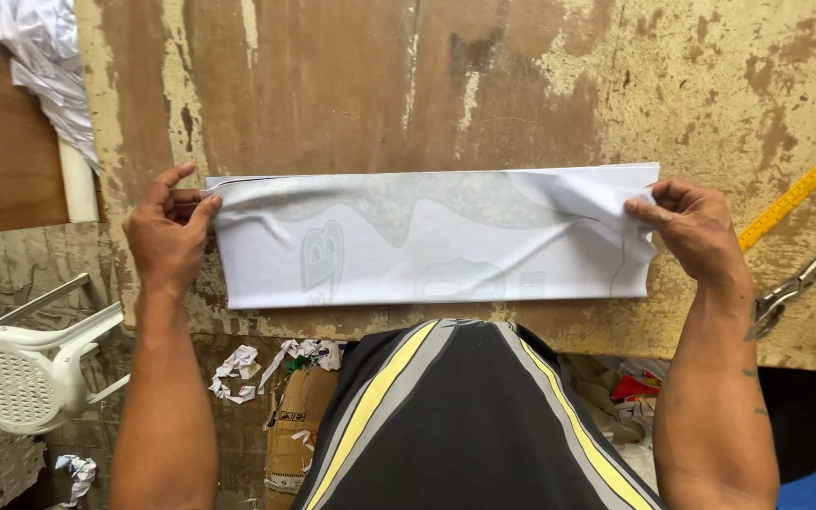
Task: Measuring, marking with chalk, and cutting fabric patterns for garments on a workbench.
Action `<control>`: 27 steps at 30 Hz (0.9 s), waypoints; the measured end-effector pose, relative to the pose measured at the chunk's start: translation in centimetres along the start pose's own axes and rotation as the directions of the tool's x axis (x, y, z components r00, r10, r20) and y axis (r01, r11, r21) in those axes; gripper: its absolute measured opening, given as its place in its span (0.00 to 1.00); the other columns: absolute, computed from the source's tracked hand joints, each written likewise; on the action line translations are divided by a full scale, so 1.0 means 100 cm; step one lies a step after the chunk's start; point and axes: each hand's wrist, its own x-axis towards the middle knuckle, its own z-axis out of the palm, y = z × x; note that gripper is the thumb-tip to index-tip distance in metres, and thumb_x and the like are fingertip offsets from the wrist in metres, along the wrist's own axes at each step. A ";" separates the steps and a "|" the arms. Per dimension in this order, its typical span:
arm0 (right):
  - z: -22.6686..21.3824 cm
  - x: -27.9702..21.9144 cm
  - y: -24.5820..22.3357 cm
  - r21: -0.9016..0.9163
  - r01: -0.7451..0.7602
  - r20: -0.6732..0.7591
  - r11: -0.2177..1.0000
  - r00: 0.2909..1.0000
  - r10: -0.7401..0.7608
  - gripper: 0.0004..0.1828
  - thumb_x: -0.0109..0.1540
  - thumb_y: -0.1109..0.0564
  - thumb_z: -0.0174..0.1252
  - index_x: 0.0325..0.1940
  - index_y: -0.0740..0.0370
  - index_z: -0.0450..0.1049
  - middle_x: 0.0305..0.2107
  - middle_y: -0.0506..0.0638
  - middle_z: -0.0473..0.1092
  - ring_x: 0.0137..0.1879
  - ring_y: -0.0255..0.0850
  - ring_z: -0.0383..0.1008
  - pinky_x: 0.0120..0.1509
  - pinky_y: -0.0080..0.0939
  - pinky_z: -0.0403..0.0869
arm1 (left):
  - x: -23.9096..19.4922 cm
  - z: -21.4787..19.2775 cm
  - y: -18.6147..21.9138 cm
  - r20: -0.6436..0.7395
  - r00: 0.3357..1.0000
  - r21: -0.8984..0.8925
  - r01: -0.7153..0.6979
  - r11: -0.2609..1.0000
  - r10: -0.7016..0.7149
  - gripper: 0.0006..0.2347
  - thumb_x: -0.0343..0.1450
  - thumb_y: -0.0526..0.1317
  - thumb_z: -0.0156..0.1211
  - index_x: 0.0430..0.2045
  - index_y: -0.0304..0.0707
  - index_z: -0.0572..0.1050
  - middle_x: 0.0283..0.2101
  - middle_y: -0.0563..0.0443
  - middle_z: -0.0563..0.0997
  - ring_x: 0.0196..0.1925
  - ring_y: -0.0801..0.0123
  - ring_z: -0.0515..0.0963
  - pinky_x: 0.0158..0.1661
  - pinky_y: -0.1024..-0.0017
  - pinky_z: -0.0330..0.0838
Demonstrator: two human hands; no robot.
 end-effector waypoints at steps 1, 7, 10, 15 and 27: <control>-0.007 -0.003 0.000 -0.002 -0.005 -0.002 1.000 1.000 0.005 0.08 0.70 0.59 0.70 0.51 0.62 0.79 0.38 0.50 0.77 0.40 0.38 0.77 0.46 0.35 0.78 | -0.004 -0.004 0.011 0.005 1.000 -0.002 0.002 1.000 -0.002 0.21 0.78 0.31 0.73 0.67 0.39 0.76 0.50 0.40 0.86 0.51 0.55 0.88 0.49 0.60 0.86; -0.015 -0.012 -0.037 -0.003 -0.171 0.105 0.985 0.980 0.171 0.08 0.69 0.61 0.65 0.49 0.65 0.76 0.47 0.58 0.76 0.51 0.50 0.78 0.58 0.50 0.81 | -0.003 -0.024 0.024 0.132 0.989 -0.246 0.098 0.964 -0.067 0.20 0.77 0.29 0.70 0.65 0.33 0.74 0.48 0.44 0.83 0.52 0.62 0.85 0.56 0.68 0.85; -0.002 -0.001 -0.047 -0.060 -0.228 -0.024 0.972 0.974 0.227 0.09 0.72 0.61 0.63 0.55 0.63 0.75 0.52 0.57 0.75 0.57 0.50 0.78 0.64 0.51 0.80 | 0.006 -0.019 0.021 0.140 0.987 -0.180 0.104 0.978 -0.079 0.18 0.78 0.27 0.70 0.63 0.28 0.74 0.50 0.37 0.84 0.50 0.57 0.88 0.48 0.67 0.88; 0.005 0.023 -0.033 -0.109 -0.166 -0.100 0.980 0.983 0.155 0.12 0.67 0.58 0.72 0.53 0.56 0.78 0.45 0.47 0.77 0.49 0.34 0.78 0.58 0.29 0.81 | 0.022 -0.004 0.009 0.097 0.982 0.006 0.165 0.986 -0.165 0.17 0.75 0.32 0.75 0.59 0.38 0.79 0.49 0.44 0.86 0.48 0.61 0.87 0.44 0.67 0.87; -0.003 0.055 0.052 -0.153 -0.054 -0.220 0.987 0.975 0.019 0.13 0.76 0.48 0.74 0.53 0.53 0.76 0.41 0.43 0.76 0.43 0.28 0.71 0.40 0.31 0.67 | -0.006 -0.020 0.018 0.097 0.993 -0.125 0.082 0.989 -0.070 0.17 0.71 0.38 0.78 0.54 0.54 0.82 0.45 0.52 0.91 0.50 0.66 0.92 0.46 0.67 0.92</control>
